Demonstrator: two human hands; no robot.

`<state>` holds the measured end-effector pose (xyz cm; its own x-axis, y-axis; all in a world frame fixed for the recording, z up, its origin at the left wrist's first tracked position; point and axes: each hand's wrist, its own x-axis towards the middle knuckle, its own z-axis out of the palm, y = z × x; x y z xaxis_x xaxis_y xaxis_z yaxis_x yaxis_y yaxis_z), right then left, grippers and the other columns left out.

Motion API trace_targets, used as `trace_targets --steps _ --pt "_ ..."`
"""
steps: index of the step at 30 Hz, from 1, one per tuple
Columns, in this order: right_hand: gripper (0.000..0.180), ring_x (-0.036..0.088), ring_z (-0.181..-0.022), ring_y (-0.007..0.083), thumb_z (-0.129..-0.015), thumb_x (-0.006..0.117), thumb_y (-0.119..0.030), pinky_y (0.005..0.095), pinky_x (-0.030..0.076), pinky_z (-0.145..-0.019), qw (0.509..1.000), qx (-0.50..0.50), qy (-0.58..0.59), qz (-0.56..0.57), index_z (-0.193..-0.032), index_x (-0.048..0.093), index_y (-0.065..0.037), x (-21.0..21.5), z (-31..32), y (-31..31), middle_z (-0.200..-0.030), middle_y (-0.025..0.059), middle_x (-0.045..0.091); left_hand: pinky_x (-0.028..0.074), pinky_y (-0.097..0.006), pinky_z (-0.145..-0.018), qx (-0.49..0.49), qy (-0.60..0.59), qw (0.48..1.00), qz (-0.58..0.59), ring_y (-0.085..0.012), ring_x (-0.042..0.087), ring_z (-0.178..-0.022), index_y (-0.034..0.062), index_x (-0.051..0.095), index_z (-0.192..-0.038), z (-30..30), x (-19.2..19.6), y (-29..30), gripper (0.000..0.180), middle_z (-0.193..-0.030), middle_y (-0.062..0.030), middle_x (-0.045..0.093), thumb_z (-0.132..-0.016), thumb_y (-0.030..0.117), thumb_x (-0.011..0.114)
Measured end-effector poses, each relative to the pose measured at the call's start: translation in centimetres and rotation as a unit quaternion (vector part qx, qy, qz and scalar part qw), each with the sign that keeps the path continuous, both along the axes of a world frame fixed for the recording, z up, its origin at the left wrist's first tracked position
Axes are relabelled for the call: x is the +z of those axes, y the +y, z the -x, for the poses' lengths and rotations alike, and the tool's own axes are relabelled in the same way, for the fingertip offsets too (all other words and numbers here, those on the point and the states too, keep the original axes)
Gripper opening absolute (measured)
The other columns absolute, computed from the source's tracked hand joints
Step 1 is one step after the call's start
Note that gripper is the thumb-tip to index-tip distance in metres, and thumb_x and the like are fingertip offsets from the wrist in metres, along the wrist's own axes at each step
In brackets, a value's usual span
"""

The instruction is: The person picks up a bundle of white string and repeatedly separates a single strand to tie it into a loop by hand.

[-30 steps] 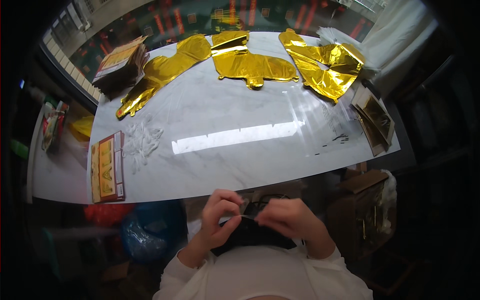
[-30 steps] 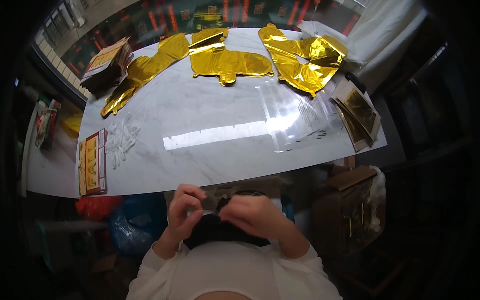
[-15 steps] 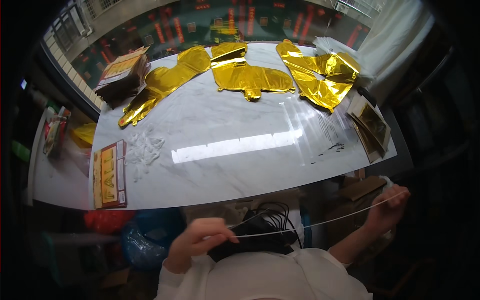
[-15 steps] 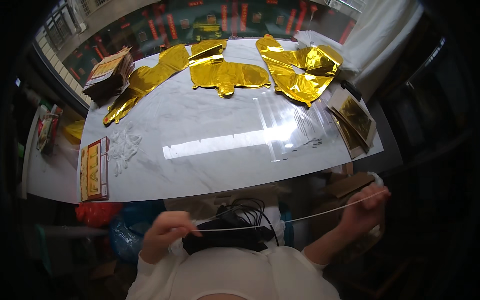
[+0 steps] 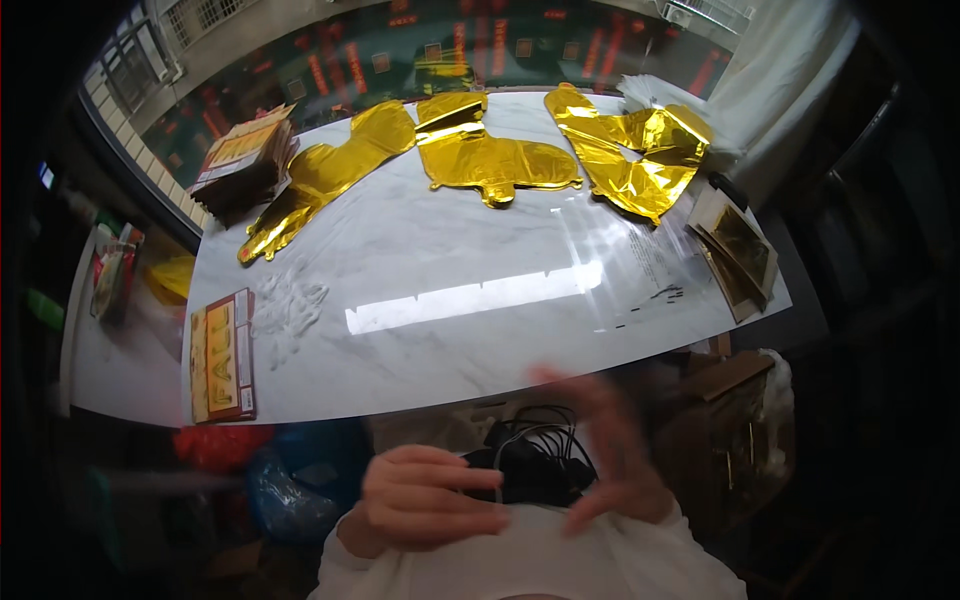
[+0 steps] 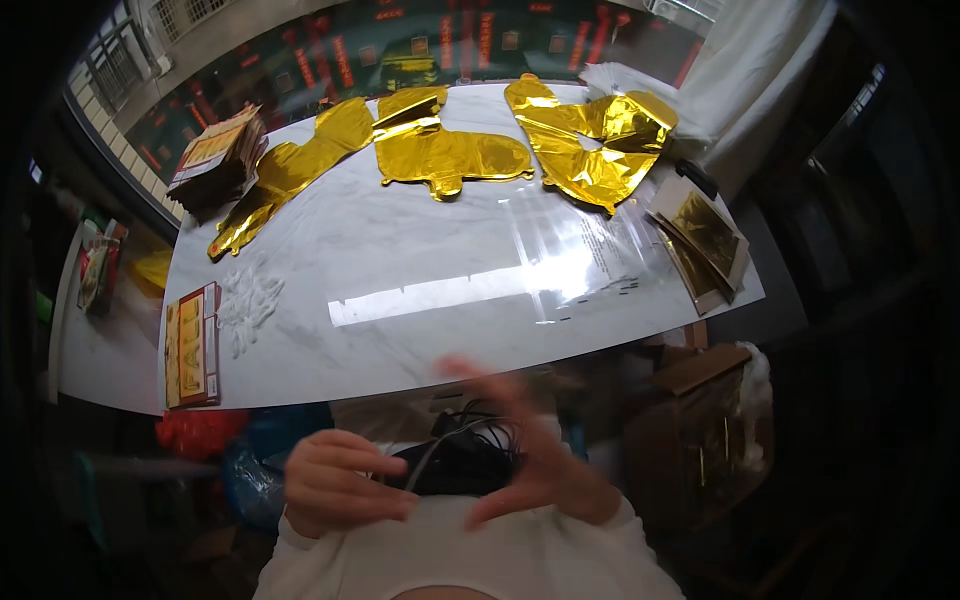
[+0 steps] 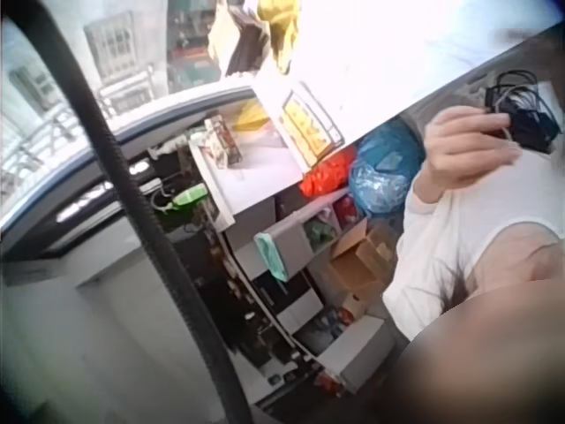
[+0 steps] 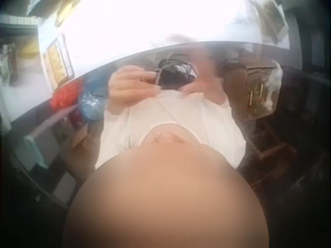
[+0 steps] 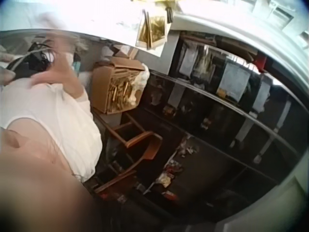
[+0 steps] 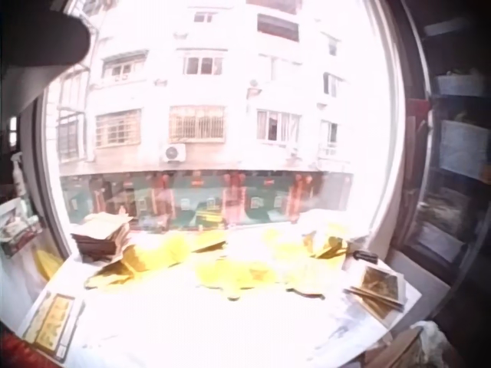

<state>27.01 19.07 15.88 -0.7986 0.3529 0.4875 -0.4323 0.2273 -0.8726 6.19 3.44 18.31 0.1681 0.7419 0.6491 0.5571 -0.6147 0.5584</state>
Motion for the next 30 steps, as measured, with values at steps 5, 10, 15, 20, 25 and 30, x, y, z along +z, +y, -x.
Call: trace_targets --steps 5,10,15,20,25,30 --pt "0.071 0.053 -0.119 0.0232 -0.089 0.073 -0.016 0.0334 0.045 -0.097 0.940 0.246 -0.166 0.170 -0.146 0.034 -0.007 0.0 3.5 -3.6 -0.129 0.0131 0.052 0.050 -0.027 -0.076 0.031 0.025 0.999 -0.036 -0.0135 0.071 -0.087 0.0173 0.077 -0.085 -0.5 1.2 0.1 0.011 -0.086 0.0027 0.075 -0.090 0.021 0.069" --pt "0.012 0.066 -0.083 0.0196 -0.098 0.056 -0.006 0.0287 0.051 -0.074 0.983 0.099 -0.146 0.055 -0.100 0.065 0.002 -0.4 0.9 -0.4 -0.091 0.0115 0.068 0.050 -0.028 -0.068 0.355 -0.044 0.924 -0.135 -0.0175 0.068 -0.074 0.0091 0.074 -0.091 3.8 -2.4 -3.3 0.009 -0.079 -0.0058 0.071 -0.086 0.016 0.074" --pt "0.013 0.059 -0.069 0.0166 -0.098 0.054 -0.004 0.0264 0.046 -0.063 0.982 -0.066 -0.166 0.055 -0.092 0.063 0.002 0.1 -2.5 1.7 -0.081 0.0098 0.063 0.053 -0.033 -0.076 0.439 -0.140 0.866 0.196 -0.0231 0.068 -0.076 -0.0002 0.071 -0.105 6.5 -3.0 -5.7 0.029 -0.081 -0.0123 0.070 -0.077 0.005 0.080" --pt "0.005 0.062 -0.069 0.0221 -0.089 0.065 -0.007 0.0316 0.049 -0.059 0.963 -0.038 -0.200 -0.179 -0.091 0.062 -0.004 1.8 -0.1 0.1 -0.078 0.0077 0.059 0.049 -0.038 -0.097 0.222 -0.011 0.929 0.296 -0.0302 0.060 -0.116 0.0003 0.053 -0.136 3.8 -0.7 -2.1 0.082 -0.125 -0.0201 0.060 -0.065 0.019 0.088" --pt "0.017 0.059 -0.068 0.0234 -0.080 0.073 -0.007 0.0324 0.046 -0.056 0.963 0.069 -0.074 -0.248 -0.095 0.064 -0.005 2.6 3.0 -2.8 -0.078 0.0066 0.053 0.030 -0.043 -0.115 -0.117 -0.357 0.846 0.378 -0.0332 0.045 -0.134 0.0003 0.045 -0.140 -2.4 -3.1 2.0 0.074 -0.141 -0.0212 0.048 -0.077 0.020 0.080" --pt "0.019 0.061 -0.069 0.0214 -0.082 0.075 -0.008 0.0305 0.047 -0.058 0.976 0.077 -0.070 -0.191 -0.099 0.069 -0.004 4.2 1.3 -2.3 -0.082 0.0073 0.059 0.051 -0.035 -0.075 -0.238 -0.151 0.838 0.468 -0.0267 0.064 -0.077 0.0007 0.064 -0.101 -0.2 -3.9 1.8 0.025 -0.087 -0.0124 0.067 -0.085 0.017 0.073"
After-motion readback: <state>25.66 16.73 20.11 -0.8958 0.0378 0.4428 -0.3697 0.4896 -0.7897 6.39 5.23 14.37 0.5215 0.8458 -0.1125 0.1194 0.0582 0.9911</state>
